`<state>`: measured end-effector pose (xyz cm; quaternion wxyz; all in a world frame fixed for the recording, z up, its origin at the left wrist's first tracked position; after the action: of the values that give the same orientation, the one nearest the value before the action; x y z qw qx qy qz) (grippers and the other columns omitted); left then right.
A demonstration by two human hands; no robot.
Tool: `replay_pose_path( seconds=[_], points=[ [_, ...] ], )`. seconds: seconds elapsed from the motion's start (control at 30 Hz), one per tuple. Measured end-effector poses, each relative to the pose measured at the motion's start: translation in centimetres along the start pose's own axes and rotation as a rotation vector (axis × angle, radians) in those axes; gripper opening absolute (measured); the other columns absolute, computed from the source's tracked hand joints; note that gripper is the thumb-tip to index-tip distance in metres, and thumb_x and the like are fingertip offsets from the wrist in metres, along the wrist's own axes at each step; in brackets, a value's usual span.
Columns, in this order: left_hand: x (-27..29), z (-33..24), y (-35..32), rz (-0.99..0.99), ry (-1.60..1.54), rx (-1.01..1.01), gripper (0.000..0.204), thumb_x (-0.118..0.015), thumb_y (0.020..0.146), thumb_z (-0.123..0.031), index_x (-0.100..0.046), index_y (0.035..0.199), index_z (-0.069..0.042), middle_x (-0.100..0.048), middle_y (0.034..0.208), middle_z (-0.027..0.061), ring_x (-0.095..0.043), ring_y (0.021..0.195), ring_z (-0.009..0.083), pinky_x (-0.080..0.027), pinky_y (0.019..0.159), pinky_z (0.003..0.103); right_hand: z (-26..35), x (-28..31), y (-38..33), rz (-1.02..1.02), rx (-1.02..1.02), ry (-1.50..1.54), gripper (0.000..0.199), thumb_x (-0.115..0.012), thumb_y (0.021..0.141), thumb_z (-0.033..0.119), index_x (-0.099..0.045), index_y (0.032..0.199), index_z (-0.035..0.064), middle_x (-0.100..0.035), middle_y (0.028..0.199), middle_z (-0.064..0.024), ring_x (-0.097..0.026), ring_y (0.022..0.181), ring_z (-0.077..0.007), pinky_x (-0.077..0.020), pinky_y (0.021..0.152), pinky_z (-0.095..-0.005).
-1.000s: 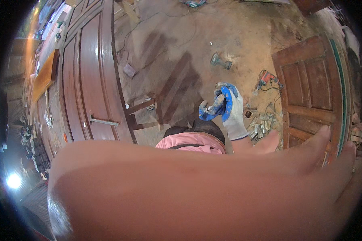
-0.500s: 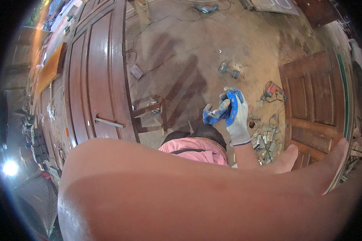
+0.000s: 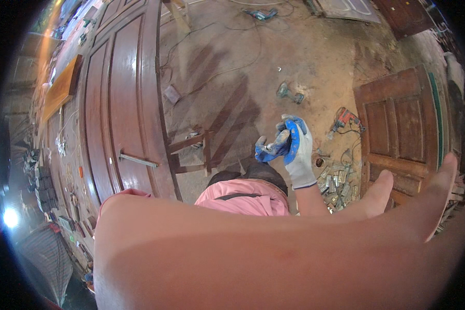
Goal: The person sands a large wooden door using a power sander, then flips the door and uses a hammer and pliers to remove a metal piece from the surface. The task occurs in a cluttered woodworking shop with other workers visible in the background.
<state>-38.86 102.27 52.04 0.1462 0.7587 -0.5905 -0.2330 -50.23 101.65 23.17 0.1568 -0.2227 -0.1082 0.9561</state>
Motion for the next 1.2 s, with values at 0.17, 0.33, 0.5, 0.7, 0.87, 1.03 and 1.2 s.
replay_pose_path(
  seconds=[0.17,0.33,0.5,0.7,0.87,1.03,1.2],
  points=[
    [0.6,0.5,-0.2,0.012,-0.046,-0.017,0.057,-0.066,0.078,-0.015,-0.044,0.125,0.008,-0.060,0.117,0.0143,-0.058,0.102,0.0169,-0.045,0.089,0.030,-0.2,0.5,-0.1,-0.006,-0.020,0.036,0.025,-0.059,0.098,0.020,-0.063,0.115,0.0022,-0.065,0.094,-0.0046,-0.061,0.086,-0.0119,-0.0516,0.075,-0.0254],
    [0.8,0.3,-0.6,0.011,-0.051,-0.023,0.061,-0.066,0.078,-0.015,-0.042,0.129,0.009,-0.059,0.120,0.0146,-0.058,0.103,0.0163,-0.045,0.090,0.030,-0.5,0.3,0.0,0.025,0.090,-0.106,0.024,-0.059,0.098,0.018,-0.064,0.116,0.0024,-0.065,0.093,-0.0044,-0.061,0.084,-0.0114,-0.0514,0.074,-0.0247],
    [1.1,0.4,-0.5,0.027,-0.084,-0.030,0.066,-0.066,0.078,-0.015,-0.040,0.133,0.010,-0.058,0.123,0.0149,-0.057,0.105,0.0157,-0.045,0.092,0.029,-0.2,-0.8,-0.5,-0.033,0.147,-0.103,0.022,-0.060,0.098,0.017,-0.064,0.114,0.0023,-0.065,0.093,-0.0045,-0.060,0.083,-0.0114,-0.0513,0.074,-0.0246],
    [1.7,0.1,-0.7,0.010,-0.077,0.000,0.071,-0.066,0.077,-0.015,-0.038,0.137,0.011,-0.058,0.126,0.0153,-0.057,0.107,0.0149,-0.045,0.093,0.029,0.2,-2.0,-1.2,-0.073,0.401,-0.298,0.022,-0.060,0.097,0.017,-0.064,0.113,0.0020,-0.065,0.093,-0.0046,-0.060,0.083,-0.0112,-0.0510,0.073,-0.0247],
    [2.3,-0.1,-0.8,-0.017,-0.105,0.050,0.075,-0.066,0.077,-0.015,-0.037,0.141,0.012,-0.057,0.129,0.0157,-0.056,0.109,0.0143,-0.045,0.095,0.028,0.5,-0.9,-0.6,0.024,0.096,-0.163,0.022,-0.060,0.097,0.018,-0.064,0.112,0.0021,-0.064,0.092,-0.0052,-0.060,0.080,-0.0119,-0.0508,0.071,-0.0255],
    [5.9,1.0,-1.1,-0.179,-0.153,0.200,0.080,-0.065,0.077,-0.015,-0.035,0.145,0.013,-0.057,0.132,0.0160,-0.056,0.111,0.0136,-0.045,0.096,0.028,0.7,-1.2,-0.9,-0.143,-0.114,-0.076,0.022,-0.059,0.098,0.019,-0.064,0.112,0.0031,-0.064,0.090,-0.0052,-0.060,0.076,-0.0115,-0.0507,0.066,-0.0260],
    [12.0,3.4,-5.9,-0.556,-0.210,0.416,0.082,-0.060,0.072,-0.009,-0.037,0.149,0.004,-0.043,0.153,0.0122,-0.038,0.143,0.0178,-0.033,0.109,0.027,-0.6,-0.4,-0.4,-0.045,-0.126,0.050,0.023,-0.058,0.098,0.019,-0.064,0.114,0.0046,-0.065,0.089,-0.0041,-0.061,0.071,-0.0114,-0.0510,0.063,-0.0255]
  ],
)
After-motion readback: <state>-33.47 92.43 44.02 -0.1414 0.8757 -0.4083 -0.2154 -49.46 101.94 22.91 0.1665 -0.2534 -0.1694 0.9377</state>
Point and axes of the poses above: each hand's wrist, its own y-axis towards the middle knuckle, its own x-axis out of the back of the hand, z = x × y, the point moved 3 cm from there along y, towards the middle knuckle
